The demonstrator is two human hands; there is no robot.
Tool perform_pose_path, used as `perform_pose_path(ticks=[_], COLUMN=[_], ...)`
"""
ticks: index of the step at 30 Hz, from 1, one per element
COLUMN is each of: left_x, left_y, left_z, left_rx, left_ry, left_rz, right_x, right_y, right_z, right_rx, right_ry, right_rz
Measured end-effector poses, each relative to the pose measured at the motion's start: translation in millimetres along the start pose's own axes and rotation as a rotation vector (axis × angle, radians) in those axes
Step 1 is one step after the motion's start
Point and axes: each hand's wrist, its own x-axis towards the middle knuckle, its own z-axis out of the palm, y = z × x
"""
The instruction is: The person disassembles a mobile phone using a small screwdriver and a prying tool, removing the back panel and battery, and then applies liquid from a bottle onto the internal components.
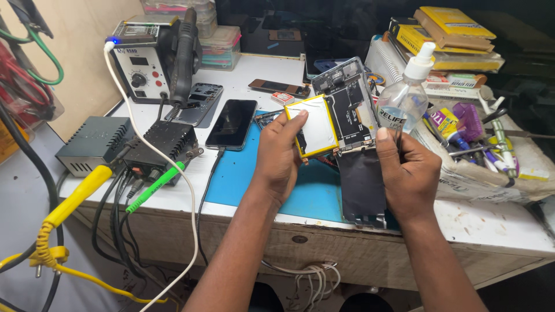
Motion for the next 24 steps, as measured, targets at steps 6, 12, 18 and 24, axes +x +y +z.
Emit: perform_pose_path(ticks=[6, 12, 18, 24], left_x=[-11.5, -25.9, -25.6, -23.7], left_y=[4.8, 22.7, 18.9, 17.9], left_z=[-0.3, -12.2, -20.3, -26.6], left_rx=[0.169, 0.003, -0.181, -0.253], left_ry=[0.100, 0.098, 0.309, 0.416], left_rz=[-0.055, -0.116, 0.021, 0.067], right_x=[6.0, 11.7, 23.6, 39.0], right_y=[2.9, 4.8, -6.8, -22.9], right_z=[-1.3, -21.1, -29.3, 20.6], right_rx=[0.213, 0.373, 0.337, 0.129], right_ry=[-0.065, -0.118, -0.199, -0.372], right_rz=[0.109, 0.297, 0.262, 0.437])
